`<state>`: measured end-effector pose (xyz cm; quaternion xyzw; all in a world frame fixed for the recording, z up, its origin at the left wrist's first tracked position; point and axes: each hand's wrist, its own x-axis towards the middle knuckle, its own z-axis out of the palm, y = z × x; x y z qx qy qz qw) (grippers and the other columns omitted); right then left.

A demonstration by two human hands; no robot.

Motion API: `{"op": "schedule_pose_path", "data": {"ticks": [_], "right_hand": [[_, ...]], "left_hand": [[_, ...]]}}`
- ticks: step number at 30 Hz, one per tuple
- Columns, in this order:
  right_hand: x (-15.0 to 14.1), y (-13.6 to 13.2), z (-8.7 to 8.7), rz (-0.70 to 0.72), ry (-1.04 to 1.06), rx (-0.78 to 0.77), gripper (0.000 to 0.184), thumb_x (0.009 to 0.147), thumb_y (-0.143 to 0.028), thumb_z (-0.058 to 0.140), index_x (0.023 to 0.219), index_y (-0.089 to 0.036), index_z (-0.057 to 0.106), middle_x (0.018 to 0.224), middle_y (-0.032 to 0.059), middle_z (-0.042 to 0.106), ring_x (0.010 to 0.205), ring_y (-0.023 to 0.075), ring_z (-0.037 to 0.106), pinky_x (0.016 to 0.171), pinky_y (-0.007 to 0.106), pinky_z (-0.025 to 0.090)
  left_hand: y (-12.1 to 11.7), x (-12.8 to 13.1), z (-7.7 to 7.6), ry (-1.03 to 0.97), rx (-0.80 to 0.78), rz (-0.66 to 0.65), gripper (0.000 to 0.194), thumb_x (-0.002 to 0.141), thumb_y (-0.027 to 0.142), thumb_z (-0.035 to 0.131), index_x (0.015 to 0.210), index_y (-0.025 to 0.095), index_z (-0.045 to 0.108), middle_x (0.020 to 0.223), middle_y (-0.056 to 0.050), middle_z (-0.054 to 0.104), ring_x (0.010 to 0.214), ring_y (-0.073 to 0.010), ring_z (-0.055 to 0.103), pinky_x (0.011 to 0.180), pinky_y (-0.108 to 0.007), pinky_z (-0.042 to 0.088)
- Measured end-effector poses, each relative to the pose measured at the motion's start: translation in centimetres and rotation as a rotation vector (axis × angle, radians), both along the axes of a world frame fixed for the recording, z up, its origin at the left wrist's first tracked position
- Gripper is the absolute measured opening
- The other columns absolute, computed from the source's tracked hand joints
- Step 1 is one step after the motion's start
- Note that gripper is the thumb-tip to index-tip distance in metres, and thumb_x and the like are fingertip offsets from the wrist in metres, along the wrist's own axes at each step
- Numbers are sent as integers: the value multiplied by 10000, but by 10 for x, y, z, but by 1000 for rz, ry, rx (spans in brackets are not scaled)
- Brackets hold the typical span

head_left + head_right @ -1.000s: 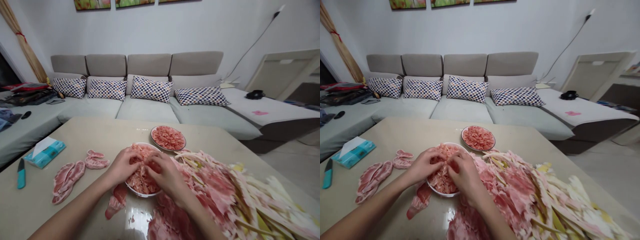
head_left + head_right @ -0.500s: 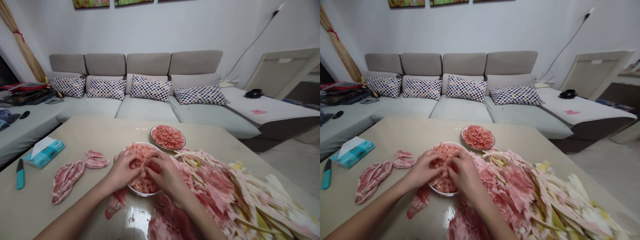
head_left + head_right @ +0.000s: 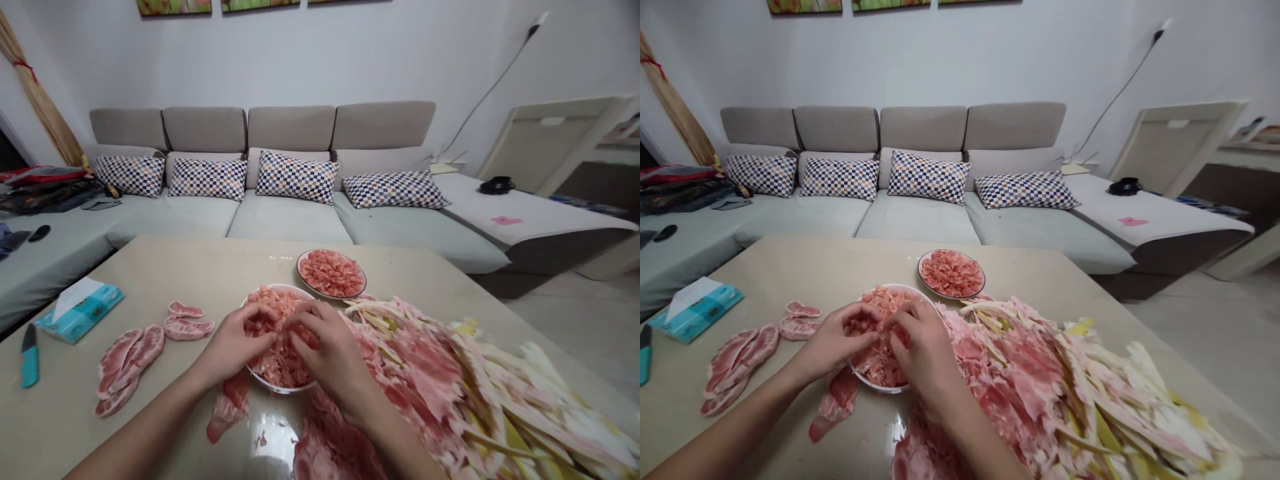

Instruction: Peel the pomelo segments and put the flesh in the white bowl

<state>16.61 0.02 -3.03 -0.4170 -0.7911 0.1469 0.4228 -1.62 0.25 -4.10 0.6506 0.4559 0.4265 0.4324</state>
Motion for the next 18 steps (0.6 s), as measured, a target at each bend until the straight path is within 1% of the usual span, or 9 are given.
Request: {"op": "schedule_pose_path", "data": {"ticks": [3, 6, 8, 11, 14, 18], "right_hand": [[-1, -2, 3, -30, -5, 4, 214, 764, -17, 564, 806, -212, 643, 862, 44, 605, 867, 218, 578, 768, 344, 468], [-2, -4, 5, -8, 7, 1, 182, 788, -47, 563, 811, -211, 640, 832, 39, 623, 823, 205, 597, 726, 321, 472], [-3, -4, 5, -2, 6, 4, 156, 813, -84, 579, 841, -212, 664, 829, 43, 645, 803, 203, 610, 713, 320, 477], [-4, -6, 5, -36, -15, 20, 124, 839, -126, 600, 865, -201, 696, 828, 60, 668, 789, 212, 620, 711, 333, 486], [-4, -7, 4, -49, -28, 24, 152, 850, -111, 591, 892, -186, 717, 826, 68, 675, 783, 213, 627, 712, 334, 495], [-4, -6, 2, -29, -10, -18, 185, 844, -106, 589, 901, -202, 736, 817, 60, 682, 770, 208, 636, 699, 321, 499]], "left_hand": [[-1, 1, 4, -20, 7, 26, 181, 755, 154, 619, 927, 202, 653, 948, -34, 685, 902, -199, 630, 838, -309, 477], [-3, 2, 7, -10, 52, 69, 168, 751, 151, 616, 907, 210, 639, 931, -19, 665, 887, -185, 615, 820, -290, 471], [-4, 3, 8, 22, 91, 89, 158, 755, 142, 608, 894, 215, 631, 918, -11, 659, 871, -178, 609, 809, -279, 467], [-7, 4, 10, 94, 146, 120, 171, 756, 123, 604, 891, 225, 627, 922, -7, 667, 875, -179, 608, 816, -277, 457], [-9, 5, 12, 156, 198, 136, 178, 753, 109, 600, 883, 229, 626, 920, -3, 673, 897, -185, 608, 836, -281, 446], [-10, 5, 13, 204, 249, 136, 181, 761, 101, 587, 881, 231, 620, 912, 2, 673, 894, -183, 608, 837, -288, 440]]}}
